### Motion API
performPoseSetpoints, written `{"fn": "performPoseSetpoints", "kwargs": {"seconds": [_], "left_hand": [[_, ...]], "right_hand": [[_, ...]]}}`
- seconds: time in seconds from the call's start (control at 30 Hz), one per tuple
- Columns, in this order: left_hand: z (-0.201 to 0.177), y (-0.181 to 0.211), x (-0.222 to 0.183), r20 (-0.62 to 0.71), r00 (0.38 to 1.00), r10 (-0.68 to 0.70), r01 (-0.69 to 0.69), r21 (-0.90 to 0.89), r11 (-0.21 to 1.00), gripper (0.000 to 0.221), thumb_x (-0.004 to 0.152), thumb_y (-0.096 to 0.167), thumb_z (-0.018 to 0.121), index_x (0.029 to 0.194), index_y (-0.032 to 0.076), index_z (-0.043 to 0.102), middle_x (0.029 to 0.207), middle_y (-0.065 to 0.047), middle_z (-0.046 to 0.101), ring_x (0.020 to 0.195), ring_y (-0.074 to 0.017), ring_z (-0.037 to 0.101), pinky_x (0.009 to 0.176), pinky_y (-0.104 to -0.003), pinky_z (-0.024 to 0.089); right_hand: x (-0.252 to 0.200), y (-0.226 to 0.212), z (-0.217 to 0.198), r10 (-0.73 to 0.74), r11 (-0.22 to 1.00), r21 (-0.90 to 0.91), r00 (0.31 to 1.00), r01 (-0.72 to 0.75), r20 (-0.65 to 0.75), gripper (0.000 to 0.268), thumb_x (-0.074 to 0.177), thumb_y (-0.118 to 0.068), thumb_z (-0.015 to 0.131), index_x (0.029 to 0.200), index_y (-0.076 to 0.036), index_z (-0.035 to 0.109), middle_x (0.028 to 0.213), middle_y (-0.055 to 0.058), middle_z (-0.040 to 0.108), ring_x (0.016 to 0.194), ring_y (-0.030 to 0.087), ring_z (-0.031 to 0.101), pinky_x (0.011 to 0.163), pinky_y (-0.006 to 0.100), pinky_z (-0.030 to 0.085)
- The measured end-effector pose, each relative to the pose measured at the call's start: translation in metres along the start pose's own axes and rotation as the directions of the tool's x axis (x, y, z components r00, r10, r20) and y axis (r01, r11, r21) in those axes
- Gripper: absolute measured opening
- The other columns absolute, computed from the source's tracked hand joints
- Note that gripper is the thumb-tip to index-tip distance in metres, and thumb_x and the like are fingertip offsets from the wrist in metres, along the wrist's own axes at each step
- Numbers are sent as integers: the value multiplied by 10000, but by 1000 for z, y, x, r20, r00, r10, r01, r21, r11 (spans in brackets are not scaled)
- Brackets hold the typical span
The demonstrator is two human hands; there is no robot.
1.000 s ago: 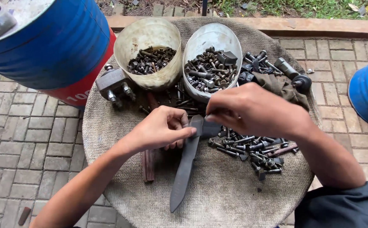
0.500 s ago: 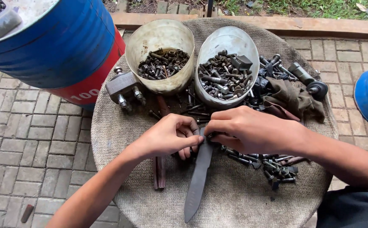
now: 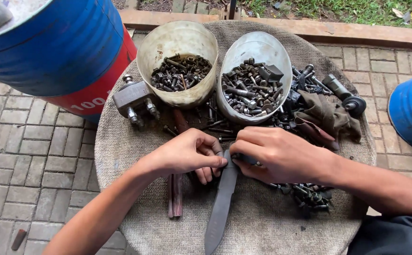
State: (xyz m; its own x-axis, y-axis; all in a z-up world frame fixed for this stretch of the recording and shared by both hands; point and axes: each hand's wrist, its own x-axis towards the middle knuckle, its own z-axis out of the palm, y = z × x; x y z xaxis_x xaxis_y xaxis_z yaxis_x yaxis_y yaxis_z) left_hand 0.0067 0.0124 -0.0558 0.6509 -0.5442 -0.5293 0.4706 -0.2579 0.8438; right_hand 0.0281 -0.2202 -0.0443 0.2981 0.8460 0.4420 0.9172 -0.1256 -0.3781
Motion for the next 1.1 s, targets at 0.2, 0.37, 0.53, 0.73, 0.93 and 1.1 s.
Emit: {"fn": "performPoseSetpoints", "kwargs": {"seconds": [0.2,0.37,0.53,0.73,0.93,1.1], "left_hand": [[-2,-7,5,8,1000,-17,17,-19,1000,170,796,77,733,841,-85,709,689,-236,723,593,-274,745,589,-375,664],[-7,-11,5,72,997,-32,33,-15,999,145,781,60,734,824,-77,712,675,-237,718,583,-286,750,576,-377,662],[-8,-6,2,121,991,-51,52,-3,999,146,767,58,761,810,-74,716,672,-240,718,589,-280,750,570,-372,658],[-4,-2,1,62,997,-45,47,-38,998,159,798,46,749,859,-98,714,720,-271,735,632,-313,764,614,-406,667],[-3,-3,-1,55,998,-41,44,-63,997,148,780,11,731,861,-110,703,730,-285,731,656,-335,769,637,-429,675],[-3,0,-2,52,998,-43,45,-48,998,149,772,12,717,849,-114,699,733,-285,732,672,-337,770,655,-426,679]], "right_hand": [[0,-15,1,-12,1000,-1,1000,12,-7,66,904,-74,630,937,-18,640,784,101,554,665,285,607,559,357,549],[-3,-10,1,8,998,-62,1000,-9,-8,53,884,-63,648,912,-24,626,779,104,545,666,283,602,552,355,541],[1,-18,-2,7,999,-42,1000,-6,22,58,871,-33,645,921,-18,621,798,109,554,675,289,606,556,353,547],[6,-18,0,69,987,149,997,-65,-25,77,880,-33,663,954,-26,642,817,110,580,689,308,628,589,376,565],[6,-15,3,87,981,173,996,-83,-19,95,876,-44,678,970,-53,673,830,94,602,692,292,629,592,377,577],[6,-19,5,46,992,119,998,-41,-37,63,838,-22,698,875,-61,665,760,76,587,655,257,625,560,344,561]]}}
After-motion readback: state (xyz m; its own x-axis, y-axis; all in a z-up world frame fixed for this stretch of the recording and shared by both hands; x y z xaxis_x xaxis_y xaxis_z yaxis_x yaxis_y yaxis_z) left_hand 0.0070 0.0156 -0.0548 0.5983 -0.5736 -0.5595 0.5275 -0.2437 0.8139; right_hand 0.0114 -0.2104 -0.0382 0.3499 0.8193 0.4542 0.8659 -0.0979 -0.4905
